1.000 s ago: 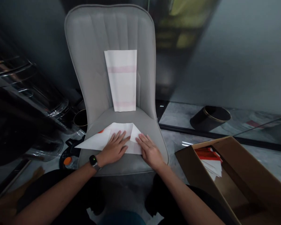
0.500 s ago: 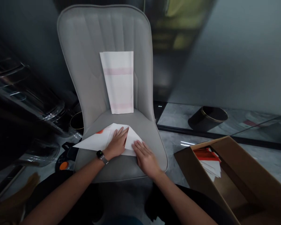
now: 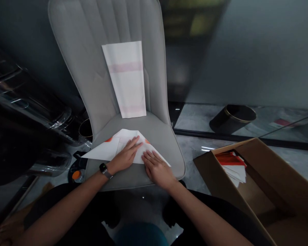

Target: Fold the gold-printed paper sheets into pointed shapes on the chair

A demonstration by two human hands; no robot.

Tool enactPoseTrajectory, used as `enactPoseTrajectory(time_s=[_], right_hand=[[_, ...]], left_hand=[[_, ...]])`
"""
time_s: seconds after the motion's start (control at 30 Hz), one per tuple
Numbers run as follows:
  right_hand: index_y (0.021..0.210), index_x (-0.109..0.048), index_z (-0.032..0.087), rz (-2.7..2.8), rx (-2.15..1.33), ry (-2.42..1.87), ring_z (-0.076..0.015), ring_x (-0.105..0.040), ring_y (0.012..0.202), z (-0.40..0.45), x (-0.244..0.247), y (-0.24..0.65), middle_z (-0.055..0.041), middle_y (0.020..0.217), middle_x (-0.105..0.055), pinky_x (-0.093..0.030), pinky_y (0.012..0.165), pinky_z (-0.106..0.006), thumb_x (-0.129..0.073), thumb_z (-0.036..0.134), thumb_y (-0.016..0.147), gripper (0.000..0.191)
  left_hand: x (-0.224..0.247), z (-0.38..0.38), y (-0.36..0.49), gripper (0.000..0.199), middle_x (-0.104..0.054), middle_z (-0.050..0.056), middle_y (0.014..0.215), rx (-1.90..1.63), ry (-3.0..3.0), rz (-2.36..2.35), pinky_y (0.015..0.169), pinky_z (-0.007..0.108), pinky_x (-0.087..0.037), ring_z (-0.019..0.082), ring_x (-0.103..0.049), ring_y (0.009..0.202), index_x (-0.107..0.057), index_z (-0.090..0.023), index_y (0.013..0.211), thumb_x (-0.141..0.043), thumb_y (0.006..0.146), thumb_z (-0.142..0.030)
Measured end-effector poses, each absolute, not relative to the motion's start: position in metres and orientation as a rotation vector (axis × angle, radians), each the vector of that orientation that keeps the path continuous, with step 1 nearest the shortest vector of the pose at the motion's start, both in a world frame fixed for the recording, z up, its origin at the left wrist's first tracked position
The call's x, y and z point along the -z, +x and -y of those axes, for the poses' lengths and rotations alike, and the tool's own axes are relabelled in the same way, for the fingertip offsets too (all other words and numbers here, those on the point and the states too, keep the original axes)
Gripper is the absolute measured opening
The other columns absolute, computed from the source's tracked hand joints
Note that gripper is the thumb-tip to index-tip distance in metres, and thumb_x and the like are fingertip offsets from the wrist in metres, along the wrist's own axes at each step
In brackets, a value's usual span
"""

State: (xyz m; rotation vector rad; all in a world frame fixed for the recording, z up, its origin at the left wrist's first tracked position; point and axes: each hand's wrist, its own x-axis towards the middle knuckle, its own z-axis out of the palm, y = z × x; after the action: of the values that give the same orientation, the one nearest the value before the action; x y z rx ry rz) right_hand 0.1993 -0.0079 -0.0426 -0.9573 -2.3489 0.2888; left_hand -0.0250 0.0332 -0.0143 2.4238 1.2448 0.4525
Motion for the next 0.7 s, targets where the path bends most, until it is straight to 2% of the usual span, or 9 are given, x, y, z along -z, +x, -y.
enactPoseTrajectory(time_s=[0.13, 0.27, 0.5, 0.7], right_hand=[[0.144, -0.058, 0.018, 2.350, -0.326, -0.914, -0.0263, -0.054, 0.138, 0.008, 0.046, 0.200, -0.0121, 0.144, -0.062, -0.043, 0.119, -0.053, -0.050, 0.008, 0.096, 0.050], [0.146, -0.056, 0.022, 2.306, -0.357, -0.918, -0.0251, -0.056, 0.137, 0.009, 0.044, 0.201, -0.0098, 0.143, -0.062, -0.043, 0.119, -0.052, -0.054, 0.012, 0.097, 0.051], [0.145, -0.057, 0.019, 2.323, -0.317, -0.952, -0.0251, -0.054, 0.139, 0.013, 0.043, 0.197, -0.0103, 0.143, -0.062, -0.042, 0.120, -0.052, -0.052, 0.017, 0.099, 0.046], [0.144, -0.058, 0.016, 2.335, -0.290, -0.959, -0.0247, -0.053, 0.140, 0.013, 0.043, 0.197, -0.0107, 0.144, -0.062, -0.042, 0.121, -0.051, -0.049, 0.017, 0.101, 0.044]], left_hand=[[0.015, -0.036, -0.028, 0.050, -0.021, 0.008, 0.171, -0.517, 2.367, -1.285, 0.128, 0.050, -0.025, 0.022, -0.018, 0.158, -0.045, -0.021, 0.152, -0.030, 0.104, -0.018], [0.019, -0.038, -0.030, 0.051, -0.023, 0.009, 0.170, -0.474, 2.458, -1.233, 0.128, 0.053, -0.024, 0.024, -0.016, 0.158, -0.042, -0.021, 0.154, -0.031, 0.104, -0.018], [0.028, -0.042, -0.031, 0.053, -0.027, 0.012, 0.169, -0.376, 2.523, -1.231, 0.127, 0.053, -0.024, 0.025, -0.012, 0.158, -0.037, -0.019, 0.157, -0.029, 0.104, -0.017], [0.026, -0.043, -0.028, 0.051, -0.029, 0.013, 0.168, -0.348, 2.529, -1.249, 0.128, 0.051, -0.021, 0.026, -0.012, 0.158, -0.035, -0.016, 0.157, -0.026, 0.108, -0.027]])
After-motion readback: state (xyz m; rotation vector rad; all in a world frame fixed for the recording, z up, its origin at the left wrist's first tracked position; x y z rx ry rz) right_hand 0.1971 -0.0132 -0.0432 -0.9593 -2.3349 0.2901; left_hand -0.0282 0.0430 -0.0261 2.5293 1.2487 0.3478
